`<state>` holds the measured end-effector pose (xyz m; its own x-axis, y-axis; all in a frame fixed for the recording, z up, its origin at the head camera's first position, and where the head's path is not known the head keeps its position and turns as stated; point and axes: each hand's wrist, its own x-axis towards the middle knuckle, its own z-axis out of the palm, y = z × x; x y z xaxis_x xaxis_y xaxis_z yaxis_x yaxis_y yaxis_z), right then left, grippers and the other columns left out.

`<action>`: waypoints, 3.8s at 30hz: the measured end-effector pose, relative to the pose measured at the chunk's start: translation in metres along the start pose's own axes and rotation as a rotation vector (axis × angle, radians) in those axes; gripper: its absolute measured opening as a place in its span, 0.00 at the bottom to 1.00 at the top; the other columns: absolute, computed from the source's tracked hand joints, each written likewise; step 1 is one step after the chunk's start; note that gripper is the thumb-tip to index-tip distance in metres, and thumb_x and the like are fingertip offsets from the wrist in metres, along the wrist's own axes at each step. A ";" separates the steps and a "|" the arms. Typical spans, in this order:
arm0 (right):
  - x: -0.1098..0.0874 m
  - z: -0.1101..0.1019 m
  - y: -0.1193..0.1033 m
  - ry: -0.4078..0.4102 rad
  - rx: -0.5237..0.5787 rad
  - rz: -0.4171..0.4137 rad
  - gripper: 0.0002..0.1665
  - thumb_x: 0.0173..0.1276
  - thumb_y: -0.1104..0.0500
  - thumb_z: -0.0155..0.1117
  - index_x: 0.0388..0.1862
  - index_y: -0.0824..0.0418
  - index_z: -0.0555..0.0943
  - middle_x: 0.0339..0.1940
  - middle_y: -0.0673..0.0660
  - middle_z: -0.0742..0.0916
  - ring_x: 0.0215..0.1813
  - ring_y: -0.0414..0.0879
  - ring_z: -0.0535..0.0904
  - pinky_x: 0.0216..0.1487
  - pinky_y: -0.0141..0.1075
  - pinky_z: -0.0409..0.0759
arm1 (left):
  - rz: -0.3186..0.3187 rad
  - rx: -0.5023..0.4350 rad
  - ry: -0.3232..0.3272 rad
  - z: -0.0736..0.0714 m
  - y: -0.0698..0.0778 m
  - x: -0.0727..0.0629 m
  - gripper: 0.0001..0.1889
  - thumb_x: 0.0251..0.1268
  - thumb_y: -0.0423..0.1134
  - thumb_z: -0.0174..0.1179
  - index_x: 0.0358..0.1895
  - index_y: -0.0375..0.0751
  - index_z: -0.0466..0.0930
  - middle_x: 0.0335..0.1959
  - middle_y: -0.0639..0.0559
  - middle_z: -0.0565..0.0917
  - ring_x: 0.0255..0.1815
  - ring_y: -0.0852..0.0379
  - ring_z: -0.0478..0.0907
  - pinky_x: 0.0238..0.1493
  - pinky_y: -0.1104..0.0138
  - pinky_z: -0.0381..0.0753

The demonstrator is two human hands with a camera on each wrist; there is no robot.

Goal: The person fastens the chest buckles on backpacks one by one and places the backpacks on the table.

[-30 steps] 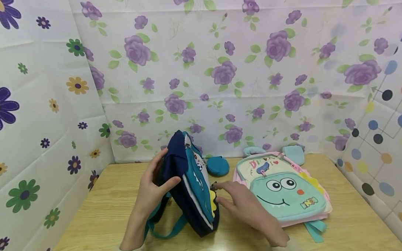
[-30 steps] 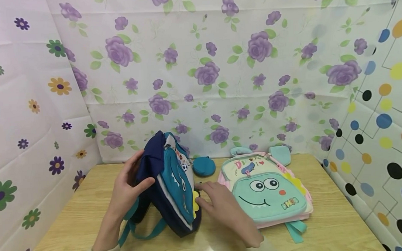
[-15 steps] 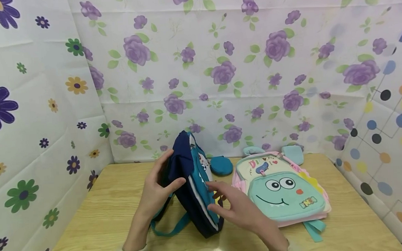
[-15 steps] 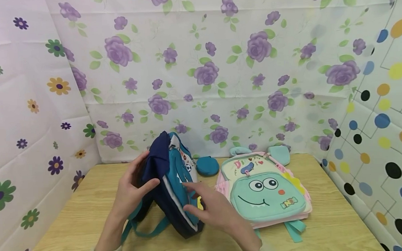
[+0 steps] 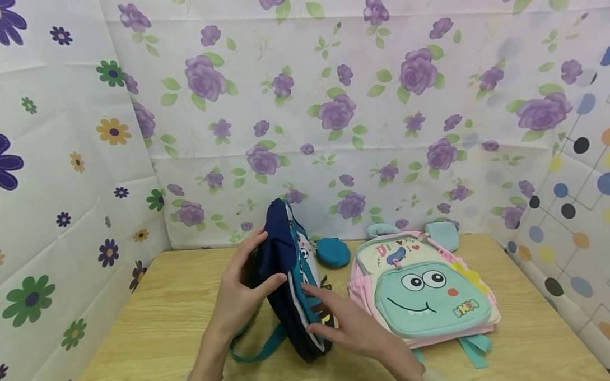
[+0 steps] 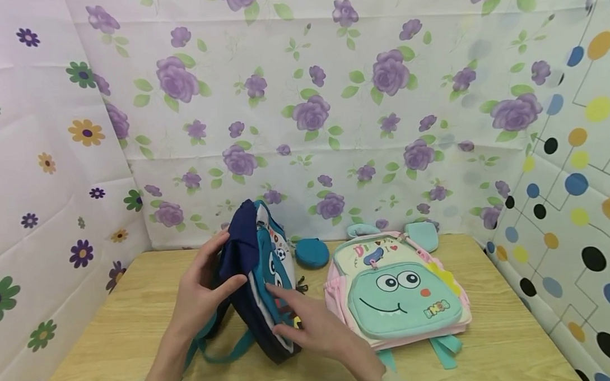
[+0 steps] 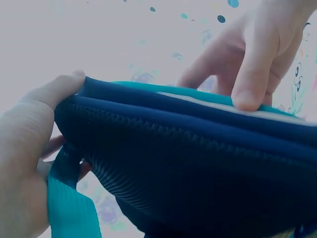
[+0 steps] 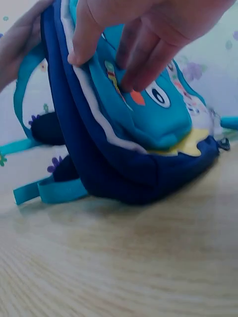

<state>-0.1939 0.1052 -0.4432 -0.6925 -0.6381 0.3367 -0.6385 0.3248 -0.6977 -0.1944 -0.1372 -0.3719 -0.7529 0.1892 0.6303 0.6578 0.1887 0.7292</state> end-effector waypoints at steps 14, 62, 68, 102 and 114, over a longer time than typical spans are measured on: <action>0.017 0.021 0.008 -0.015 0.071 -0.030 0.39 0.75 0.50 0.58 0.80 0.56 0.56 0.73 0.60 0.73 0.60 0.47 0.82 0.57 0.37 0.81 | 0.063 0.110 0.001 0.006 0.003 -0.005 0.42 0.55 0.25 0.71 0.74 0.48 0.65 0.79 0.53 0.58 0.80 0.55 0.54 0.73 0.73 0.61; 0.015 -0.051 -0.007 0.355 -0.139 -0.192 0.41 0.69 0.65 0.65 0.78 0.58 0.60 0.66 0.59 0.77 0.54 0.50 0.85 0.48 0.41 0.85 | 0.133 0.223 -0.106 0.040 -0.020 -0.001 0.39 0.64 0.32 0.66 0.77 0.47 0.58 0.79 0.49 0.57 0.79 0.48 0.55 0.75 0.55 0.61; 0.013 -0.058 -0.012 0.404 -0.100 -0.244 0.43 0.65 0.70 0.67 0.77 0.61 0.61 0.71 0.60 0.72 0.55 0.52 0.84 0.46 0.43 0.85 | 0.168 0.199 -0.162 0.050 -0.025 -0.003 0.39 0.65 0.32 0.66 0.77 0.46 0.57 0.79 0.47 0.56 0.80 0.48 0.54 0.75 0.61 0.62; 0.003 -0.075 -0.004 0.508 -0.246 -0.080 0.44 0.67 0.60 0.69 0.79 0.51 0.60 0.76 0.61 0.65 0.53 0.46 0.77 0.47 0.40 0.82 | 0.075 0.279 -0.383 0.061 -0.024 -0.008 0.37 0.68 0.42 0.64 0.77 0.57 0.58 0.76 0.55 0.62 0.76 0.53 0.63 0.66 0.53 0.74; -0.002 -0.084 -0.004 0.499 -0.286 -0.047 0.44 0.66 0.58 0.70 0.78 0.49 0.62 0.76 0.56 0.66 0.48 0.41 0.76 0.44 0.39 0.83 | 0.080 0.303 -0.368 0.064 -0.013 -0.009 0.33 0.67 0.40 0.65 0.73 0.56 0.65 0.74 0.58 0.65 0.73 0.57 0.67 0.63 0.59 0.77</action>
<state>-0.2181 0.1634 -0.3879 -0.6917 -0.2724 0.6688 -0.6896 0.5241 -0.4997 -0.1952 -0.0799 -0.4036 -0.6787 0.5326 0.5057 0.7308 0.4215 0.5370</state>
